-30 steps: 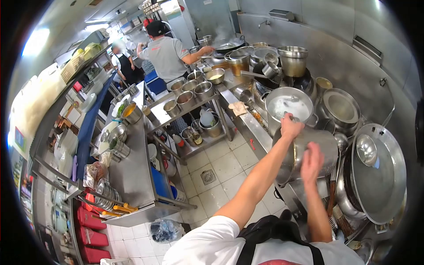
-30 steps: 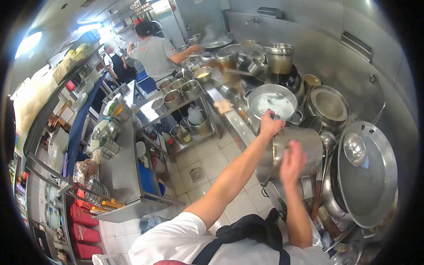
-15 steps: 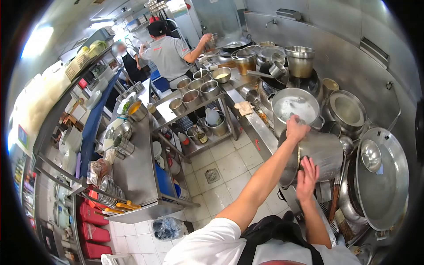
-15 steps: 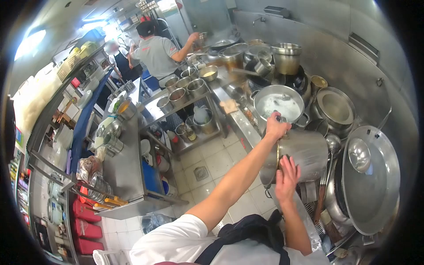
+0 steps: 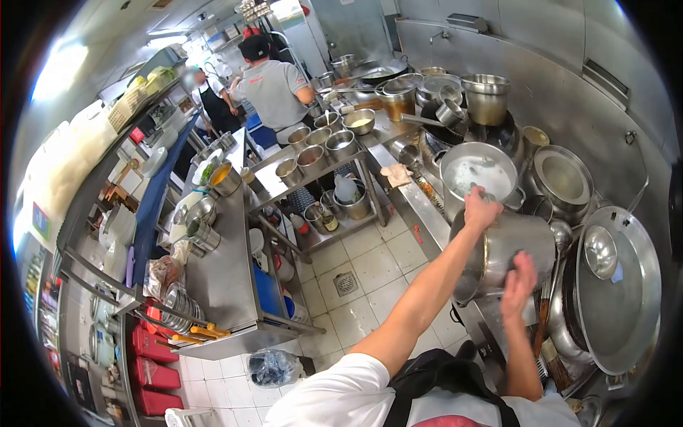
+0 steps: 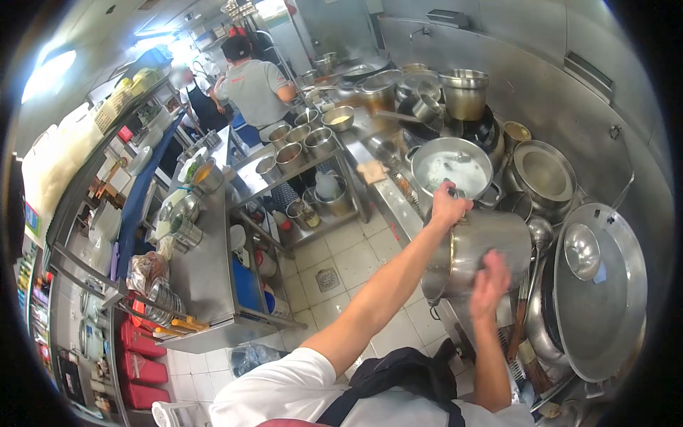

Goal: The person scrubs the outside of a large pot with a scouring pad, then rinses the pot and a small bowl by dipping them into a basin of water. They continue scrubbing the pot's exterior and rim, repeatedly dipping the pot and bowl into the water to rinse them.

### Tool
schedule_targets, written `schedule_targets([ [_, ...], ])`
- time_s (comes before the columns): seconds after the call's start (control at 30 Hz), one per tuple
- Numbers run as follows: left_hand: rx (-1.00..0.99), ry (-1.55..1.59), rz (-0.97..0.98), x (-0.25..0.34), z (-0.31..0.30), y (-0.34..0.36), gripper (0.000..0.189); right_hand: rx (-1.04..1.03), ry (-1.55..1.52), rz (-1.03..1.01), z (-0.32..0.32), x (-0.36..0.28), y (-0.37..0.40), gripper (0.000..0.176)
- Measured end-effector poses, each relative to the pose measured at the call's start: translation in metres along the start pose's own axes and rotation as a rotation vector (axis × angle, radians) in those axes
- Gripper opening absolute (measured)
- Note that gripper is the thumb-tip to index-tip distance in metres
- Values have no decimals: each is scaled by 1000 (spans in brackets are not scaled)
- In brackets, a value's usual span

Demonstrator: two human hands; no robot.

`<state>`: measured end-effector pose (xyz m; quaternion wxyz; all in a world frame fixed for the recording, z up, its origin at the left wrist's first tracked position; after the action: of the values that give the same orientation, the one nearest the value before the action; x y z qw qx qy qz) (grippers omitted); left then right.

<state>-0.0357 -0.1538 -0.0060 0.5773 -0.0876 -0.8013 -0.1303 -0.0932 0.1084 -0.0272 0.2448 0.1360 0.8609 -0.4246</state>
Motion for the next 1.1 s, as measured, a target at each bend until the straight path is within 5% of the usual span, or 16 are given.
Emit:
schedule_targets([
  [0.13, -10, 22, -14, 3, 0, 3, 82, 219, 75, 260, -17, 90, -28, 41],
  [0.2, 1, -10, -4, 8, -4, 3, 82, 141, -18, 249, 8, 25, -22, 43],
  [0.27, 14, -41, 0, 8, 0, -1, 82, 80, -4, 27, 22, -58, 10, 39],
  [0.37, -39, 46, 16, -6, 4, -7, 81, -106, 44, -100, 10, -49, 9, 37],
  [0.47, -27, 31, 1, -4, 5, -6, 81, 154, -73, 238, -27, 72, -31, 41],
  [0.57, -45, 23, -20, -4, 8, -6, 82, 394, 222, 277, -14, 73, -18, 37],
  [0.67, -42, 5, -17, -5, 10, -12, 82, 200, -33, 76, 17, -40, 21, 40],
  [0.73, -40, 29, 20, -7, 8, -12, 82, -92, 10, -163, 23, -45, 39, 42],
  [0.8, -20, 38, 25, -12, 7, -10, 82, 46, -53, -137, -6, -4, 16, 39],
  [0.93, -42, 35, -27, -7, 8, -10, 82, 373, -171, 589, -5, 172, 5, 42],
  [1.0, -46, 30, -30, -5, 6, -6, 82, 498, -37, 402, -1, 94, 8, 45],
  [1.1, -40, 25, 0, -1, 10, -14, 83, 192, 24, 63, 22, -25, 31, 45],
])
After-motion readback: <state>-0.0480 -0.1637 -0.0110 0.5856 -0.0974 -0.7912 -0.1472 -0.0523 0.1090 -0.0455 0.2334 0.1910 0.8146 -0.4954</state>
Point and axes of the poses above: each hand's wrist, its own y-axis away from the middle knuckle, its own z-axis out of the palm, x = y × z, the point moved 7 cm from there along -y, towards the middle knuckle, and after that the axes turned 2 degrees about x, right-handed, at the moved point
